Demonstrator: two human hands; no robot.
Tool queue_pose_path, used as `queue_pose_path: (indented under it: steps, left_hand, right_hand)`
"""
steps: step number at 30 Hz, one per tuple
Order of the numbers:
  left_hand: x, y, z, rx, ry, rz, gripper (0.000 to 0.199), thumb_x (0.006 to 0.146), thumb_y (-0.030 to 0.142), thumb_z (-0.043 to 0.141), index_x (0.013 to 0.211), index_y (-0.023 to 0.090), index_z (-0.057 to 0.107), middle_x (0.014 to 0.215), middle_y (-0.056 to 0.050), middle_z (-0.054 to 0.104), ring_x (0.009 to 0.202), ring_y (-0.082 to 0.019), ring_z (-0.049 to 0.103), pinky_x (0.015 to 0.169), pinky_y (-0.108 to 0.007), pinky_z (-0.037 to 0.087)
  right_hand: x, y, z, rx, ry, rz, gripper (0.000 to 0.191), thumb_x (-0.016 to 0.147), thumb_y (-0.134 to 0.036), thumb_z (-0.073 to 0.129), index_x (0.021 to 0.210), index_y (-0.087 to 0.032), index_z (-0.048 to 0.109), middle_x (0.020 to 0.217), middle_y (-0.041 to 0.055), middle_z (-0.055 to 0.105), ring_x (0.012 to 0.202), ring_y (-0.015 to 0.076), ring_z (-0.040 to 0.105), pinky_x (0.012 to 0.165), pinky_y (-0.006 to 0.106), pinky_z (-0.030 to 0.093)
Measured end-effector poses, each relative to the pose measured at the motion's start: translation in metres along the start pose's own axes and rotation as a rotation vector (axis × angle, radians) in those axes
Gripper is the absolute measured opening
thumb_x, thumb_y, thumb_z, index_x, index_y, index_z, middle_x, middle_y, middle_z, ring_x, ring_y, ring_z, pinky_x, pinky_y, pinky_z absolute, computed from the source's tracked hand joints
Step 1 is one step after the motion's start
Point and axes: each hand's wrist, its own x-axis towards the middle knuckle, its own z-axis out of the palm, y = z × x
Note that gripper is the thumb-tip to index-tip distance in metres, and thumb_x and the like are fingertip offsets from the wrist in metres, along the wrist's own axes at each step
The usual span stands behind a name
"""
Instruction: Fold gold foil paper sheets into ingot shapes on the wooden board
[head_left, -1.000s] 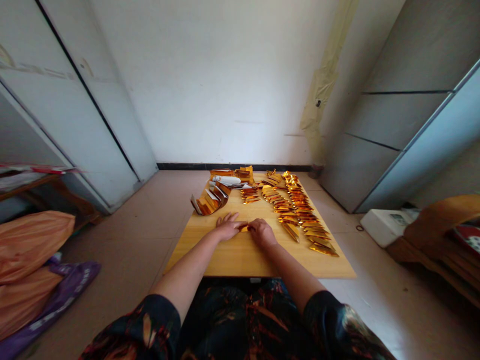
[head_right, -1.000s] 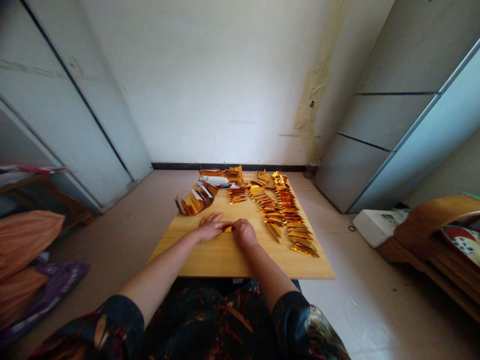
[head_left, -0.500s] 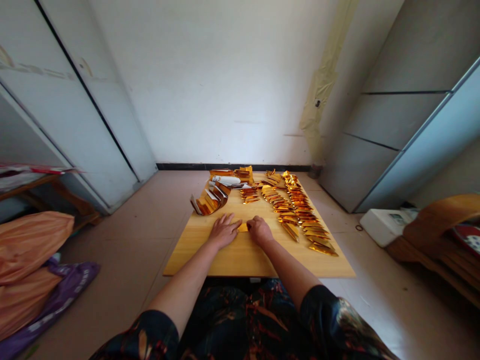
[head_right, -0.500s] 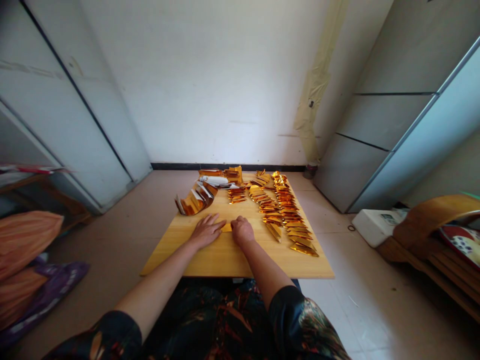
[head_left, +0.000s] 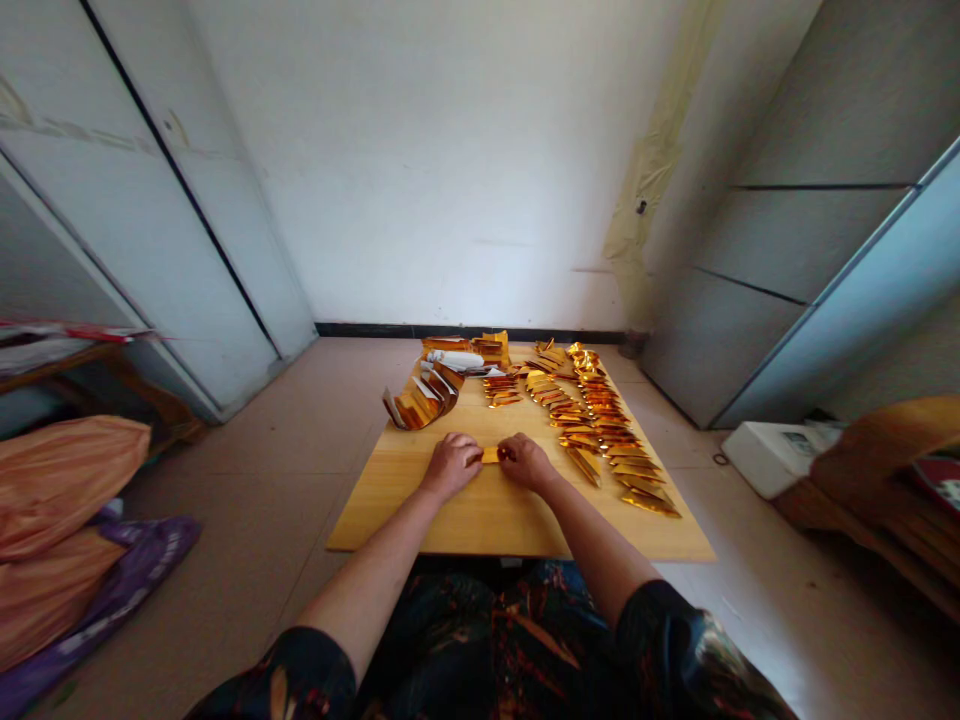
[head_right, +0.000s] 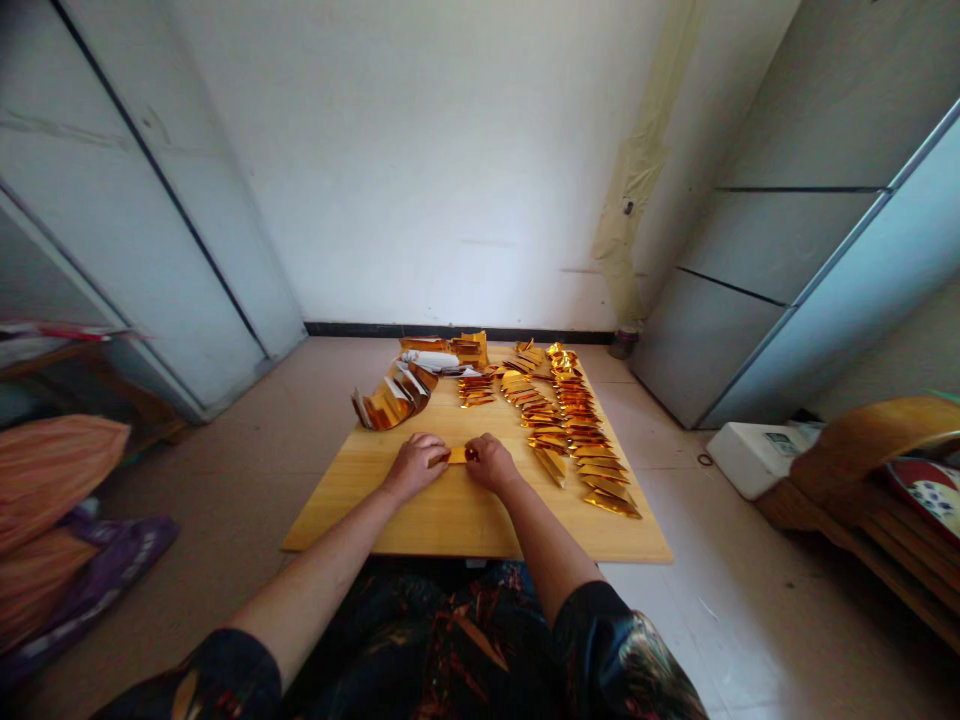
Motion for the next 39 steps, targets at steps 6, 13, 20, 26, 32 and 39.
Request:
queue_pose_path:
  steps: [6, 13, 20, 26, 32, 39]
  left_hand:
    - [-0.002, 0.001, 0.001, 0.004, 0.053, 0.024, 0.016, 0.079, 0.024, 0.060, 0.088, 0.022, 0.073, 0.097, -0.004, 0.067, 0.094, -0.019, 0.055, 0.084, -0.033, 0.044]
    - [-0.004, 0.010, 0.000, 0.076, 0.037, 0.007, 0.020, 0.087, 0.024, 0.052, 0.088, 0.022, 0.071, 0.097, -0.005, 0.065, 0.094, -0.018, 0.054, 0.082, -0.032, 0.042]
    - [-0.005, 0.022, -0.006, 0.238, -0.033, -0.040, 0.025, 0.088, 0.019, 0.044, 0.086, 0.019, 0.070, 0.086, -0.008, 0.061, 0.091, -0.021, 0.051, 0.081, -0.033, 0.041]
    - [-0.003, 0.032, -0.005, 0.279, -0.031, -0.168, 0.025, 0.087, 0.019, 0.043, 0.084, 0.018, 0.067, 0.088, -0.009, 0.062, 0.092, -0.021, 0.051, 0.084, -0.033, 0.040]
    - [-0.001, 0.036, -0.006, 0.330, -0.040, -0.226, 0.022, 0.088, 0.020, 0.042, 0.086, 0.018, 0.064, 0.091, -0.009, 0.063, 0.092, -0.022, 0.052, 0.080, -0.033, 0.041]
    - [0.001, 0.042, -0.006, 0.365, -0.053, -0.301, 0.018, 0.087, 0.021, 0.043, 0.089, 0.019, 0.060, 0.091, -0.007, 0.064, 0.091, -0.022, 0.055, 0.074, -0.032, 0.042]
  right_hand:
    - [-0.003, 0.001, 0.000, 0.053, 0.034, -0.019, 0.020, 0.078, -0.012, 0.055, 0.093, -0.016, 0.067, 0.089, 0.0040, 0.061, 0.079, 0.0122, 0.055, 0.072, 0.019, 0.039]
    - [-0.004, -0.002, 0.006, -0.006, 0.084, -0.021, 0.012, 0.079, -0.021, 0.060, 0.089, -0.017, 0.065, 0.087, 0.0030, 0.059, 0.080, 0.0124, 0.054, 0.071, 0.020, 0.039]
    - [-0.010, -0.023, 0.006, -0.260, 0.115, 0.003, 0.023, 0.085, -0.040, 0.054, 0.088, -0.019, 0.064, 0.093, 0.0066, 0.060, 0.089, 0.0172, 0.053, 0.073, 0.024, 0.039]
    - [-0.010, -0.032, 0.006, -0.377, 0.107, 0.004, 0.026, 0.089, -0.038, 0.048, 0.093, -0.018, 0.064, 0.096, 0.0096, 0.061, 0.094, 0.0201, 0.052, 0.073, 0.027, 0.040]
    - [-0.001, -0.040, 0.015, -0.417, 0.114, 0.068, 0.023, 0.090, -0.029, 0.045, 0.095, -0.017, 0.064, 0.095, 0.0112, 0.062, 0.093, 0.0222, 0.053, 0.073, 0.031, 0.040]
    - [0.000, -0.039, 0.017, -0.398, 0.138, 0.148, 0.021, 0.091, -0.025, 0.043, 0.095, -0.018, 0.063, 0.095, 0.0105, 0.061, 0.093, 0.0210, 0.053, 0.072, 0.030, 0.040]
